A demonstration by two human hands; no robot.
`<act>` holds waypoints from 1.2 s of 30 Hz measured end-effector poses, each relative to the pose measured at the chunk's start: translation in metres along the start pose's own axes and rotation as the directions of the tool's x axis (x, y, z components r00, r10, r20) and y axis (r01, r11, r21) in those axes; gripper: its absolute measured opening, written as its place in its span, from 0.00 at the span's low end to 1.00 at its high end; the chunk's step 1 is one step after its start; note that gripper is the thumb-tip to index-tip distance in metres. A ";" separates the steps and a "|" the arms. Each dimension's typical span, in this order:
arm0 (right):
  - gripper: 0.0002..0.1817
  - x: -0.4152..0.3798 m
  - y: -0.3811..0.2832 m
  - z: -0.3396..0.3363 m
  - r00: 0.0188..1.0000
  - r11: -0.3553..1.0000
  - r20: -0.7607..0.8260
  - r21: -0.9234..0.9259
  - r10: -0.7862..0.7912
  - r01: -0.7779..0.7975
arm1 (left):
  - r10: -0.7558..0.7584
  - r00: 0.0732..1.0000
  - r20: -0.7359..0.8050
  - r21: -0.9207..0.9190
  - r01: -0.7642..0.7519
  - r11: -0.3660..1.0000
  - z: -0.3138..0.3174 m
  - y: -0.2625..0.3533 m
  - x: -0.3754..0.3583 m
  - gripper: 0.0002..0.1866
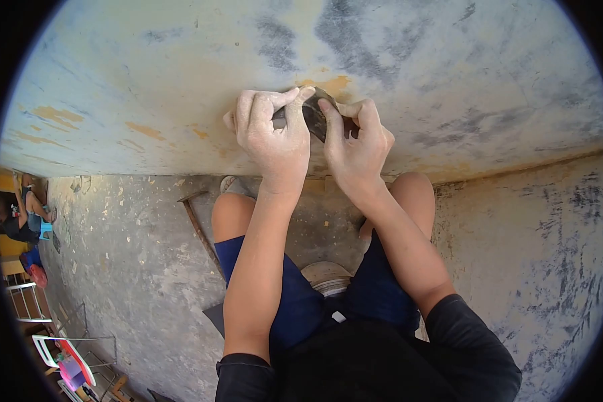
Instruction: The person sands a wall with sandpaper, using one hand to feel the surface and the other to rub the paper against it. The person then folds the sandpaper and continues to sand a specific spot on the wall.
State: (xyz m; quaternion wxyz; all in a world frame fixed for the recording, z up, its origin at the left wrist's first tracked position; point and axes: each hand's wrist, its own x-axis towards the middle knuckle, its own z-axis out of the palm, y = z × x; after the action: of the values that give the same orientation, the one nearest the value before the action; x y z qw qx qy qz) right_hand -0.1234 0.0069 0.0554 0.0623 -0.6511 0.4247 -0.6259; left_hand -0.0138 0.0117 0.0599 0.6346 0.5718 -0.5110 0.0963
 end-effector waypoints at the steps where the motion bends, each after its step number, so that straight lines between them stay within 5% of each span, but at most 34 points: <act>1: 0.15 0.000 0.000 -0.002 1.000 1.000 0.004 -0.003 0.009 -0.009 | 0.001 1.000 -0.005 -0.002 -0.001 1.000 0.001 0.001 -0.002 0.07; 8: 0.13 -0.006 0.003 -0.003 0.999 0.999 -0.008 -0.020 0.045 -0.045 | 0.181 0.983 0.031 0.062 -0.183 0.981 0.003 -0.008 -0.006 0.06; 11: 0.12 0.000 -0.001 0.008 0.998 0.998 0.010 0.001 -0.068 0.068 | 0.076 0.997 -0.011 0.099 -0.074 0.992 -0.008 -0.004 0.007 0.07; 16: 0.13 -0.009 0.009 -0.008 0.999 0.999 -0.018 -0.036 0.026 -0.027 | 0.047 0.997 0.059 0.055 -0.051 0.997 0.006 0.000 -0.012 0.07; 19: 0.13 -0.012 0.009 -0.012 0.992 0.991 0.007 -0.040 0.128 -0.128 | 0.061 0.995 0.076 0.067 -0.066 0.996 0.007 0.002 -0.016 0.07; 28: 0.13 0.000 0.003 -0.006 1.000 1.000 -0.002 0.014 -0.008 0.008 | 0.112 0.993 -0.046 0.079 -0.108 0.991 0.010 -0.002 -0.009 0.07; 36: 0.12 0.001 0.011 -0.004 0.997 0.999 -0.049 0.020 0.051 -0.050 | 0.164 0.986 -0.021 0.080 -0.162 0.984 0.010 -0.001 -0.008 0.08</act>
State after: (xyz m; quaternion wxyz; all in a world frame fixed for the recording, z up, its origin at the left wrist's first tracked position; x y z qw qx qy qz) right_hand -0.1322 0.0013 0.0499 0.0737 -0.6238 0.4365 -0.6441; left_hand -0.0226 0.0070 0.0515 0.6087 0.5509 -0.5433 0.1756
